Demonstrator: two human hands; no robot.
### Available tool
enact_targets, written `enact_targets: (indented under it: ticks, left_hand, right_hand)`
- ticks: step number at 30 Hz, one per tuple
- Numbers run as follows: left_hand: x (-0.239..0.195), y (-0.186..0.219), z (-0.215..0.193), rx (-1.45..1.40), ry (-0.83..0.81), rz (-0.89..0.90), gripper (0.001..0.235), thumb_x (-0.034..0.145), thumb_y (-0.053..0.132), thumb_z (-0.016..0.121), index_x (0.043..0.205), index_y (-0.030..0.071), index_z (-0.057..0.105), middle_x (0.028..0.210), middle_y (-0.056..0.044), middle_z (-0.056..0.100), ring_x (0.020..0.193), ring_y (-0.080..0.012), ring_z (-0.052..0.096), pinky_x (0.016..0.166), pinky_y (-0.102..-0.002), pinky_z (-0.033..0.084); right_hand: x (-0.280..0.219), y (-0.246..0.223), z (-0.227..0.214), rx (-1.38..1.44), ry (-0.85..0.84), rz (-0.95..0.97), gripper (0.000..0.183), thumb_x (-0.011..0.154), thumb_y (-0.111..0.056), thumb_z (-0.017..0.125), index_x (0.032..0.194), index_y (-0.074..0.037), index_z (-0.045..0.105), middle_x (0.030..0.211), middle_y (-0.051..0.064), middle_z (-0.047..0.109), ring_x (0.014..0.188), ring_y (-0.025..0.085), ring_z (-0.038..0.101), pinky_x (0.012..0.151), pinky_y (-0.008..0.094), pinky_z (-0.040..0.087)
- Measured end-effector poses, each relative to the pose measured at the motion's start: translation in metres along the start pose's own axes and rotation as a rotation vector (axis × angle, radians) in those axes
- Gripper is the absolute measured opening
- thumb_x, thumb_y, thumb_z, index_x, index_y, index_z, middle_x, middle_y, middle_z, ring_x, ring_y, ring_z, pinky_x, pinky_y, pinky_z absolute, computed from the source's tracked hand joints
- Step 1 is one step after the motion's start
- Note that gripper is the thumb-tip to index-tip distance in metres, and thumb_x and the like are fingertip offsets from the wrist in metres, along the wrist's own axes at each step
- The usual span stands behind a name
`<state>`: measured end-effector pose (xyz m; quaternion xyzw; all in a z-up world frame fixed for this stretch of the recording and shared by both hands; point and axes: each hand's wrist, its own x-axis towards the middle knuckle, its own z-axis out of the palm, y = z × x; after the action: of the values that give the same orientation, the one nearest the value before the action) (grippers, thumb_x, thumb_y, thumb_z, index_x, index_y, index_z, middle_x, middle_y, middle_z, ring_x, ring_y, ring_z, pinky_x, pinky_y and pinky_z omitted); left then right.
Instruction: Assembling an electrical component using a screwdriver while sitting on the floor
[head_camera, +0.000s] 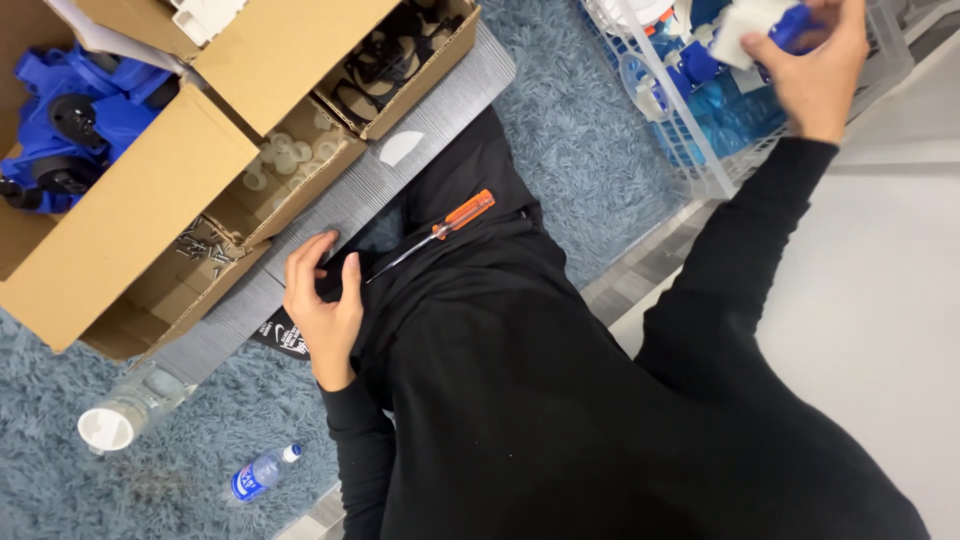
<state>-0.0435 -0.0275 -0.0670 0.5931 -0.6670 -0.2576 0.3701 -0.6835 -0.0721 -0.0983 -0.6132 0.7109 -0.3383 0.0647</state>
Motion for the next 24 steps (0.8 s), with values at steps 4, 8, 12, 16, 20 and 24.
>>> enact_targets:
  ticks: [4, 8, 12, 16, 20, 24]
  left_hand:
    - [0.003, 0.01, 0.001, -0.089, 0.03, 0.031, 0.022, 0.11, 0.004, 0.073, 0.131, 0.001, 0.069, 0.13, -0.018, 0.07, 0.117, -0.0264, 0.067, 0.09, -0.034, 0.053]
    - [0.005, 0.028, -0.007, -0.198, 0.006, 0.082, 0.026, 0.112, 0.009, 0.066, 0.136, -0.002, 0.064, 0.136, -0.024, 0.067, 0.129, -0.0333, 0.066, 0.099, -0.039, 0.059]
    - [0.004, 0.026, -0.006, -0.283, -0.022, 0.21, 0.045, 0.112, 0.023, 0.069, 0.147, -0.004, 0.06, 0.147, -0.029, 0.062, 0.135, -0.043, 0.063, 0.105, -0.051, 0.056]
    - [0.007, 0.026, -0.009, -0.175, -0.026, 0.246, 0.039, 0.116, 0.018, 0.061, 0.147, -0.006, 0.059, 0.149, -0.031, 0.06, 0.14, -0.0514, 0.06, 0.109, -0.062, 0.052]
    - [0.004, 0.005, -0.017, -0.105, 0.031, 0.231, 0.033, 0.116, 0.013, 0.061, 0.142, -0.006, 0.066, 0.145, -0.029, 0.063, 0.136, -0.0507, 0.062, 0.109, -0.061, 0.051]
    - [0.004, -0.009, -0.02, -0.139, 0.077, 0.234, 0.028, 0.112, 0.008, 0.067, 0.136, -0.007, 0.071, 0.141, -0.03, 0.066, 0.134, -0.0507, 0.065, 0.11, -0.06, 0.051]
  right_hand:
    - [0.013, -0.123, 0.033, 0.352, -0.098, -0.152, 0.06, 0.111, -0.005, 0.094, 0.155, 0.007, 0.053, 0.148, 0.03, 0.061, 0.132, 0.045, 0.064, 0.105, 0.054, 0.057]
    - [0.007, -0.237, 0.083, 0.53, -0.42, -0.347, 0.062, 0.094, -0.024, 0.095, 0.144, -0.004, 0.065, 0.141, 0.016, 0.069, 0.126, 0.028, 0.066, 0.104, 0.04, 0.052]
    - [-0.031, -0.325, 0.145, 0.859, -0.527, -0.571, 0.051, 0.091, -0.028, 0.095, 0.129, -0.001, 0.074, 0.127, 0.021, 0.074, 0.113, 0.044, 0.074, 0.097, 0.052, 0.06]
    - [-0.061, -0.361, 0.2, 0.898, -0.554, -0.676, 0.043, 0.097, -0.02, 0.087, 0.134, -0.006, 0.074, 0.131, 0.017, 0.073, 0.116, 0.041, 0.074, 0.099, 0.051, 0.061]
    - [-0.075, -0.369, 0.237, 0.848, -0.511, -0.701, 0.055, 0.088, -0.015, 0.093, 0.139, -0.013, 0.073, 0.136, 0.012, 0.071, 0.119, 0.037, 0.072, 0.102, 0.049, 0.061]
    - [-0.075, -0.373, 0.252, 0.862, -0.504, -0.717, 0.055, 0.087, -0.016, 0.093, 0.138, -0.014, 0.073, 0.137, 0.009, 0.07, 0.118, 0.034, 0.072, 0.101, 0.047, 0.061]
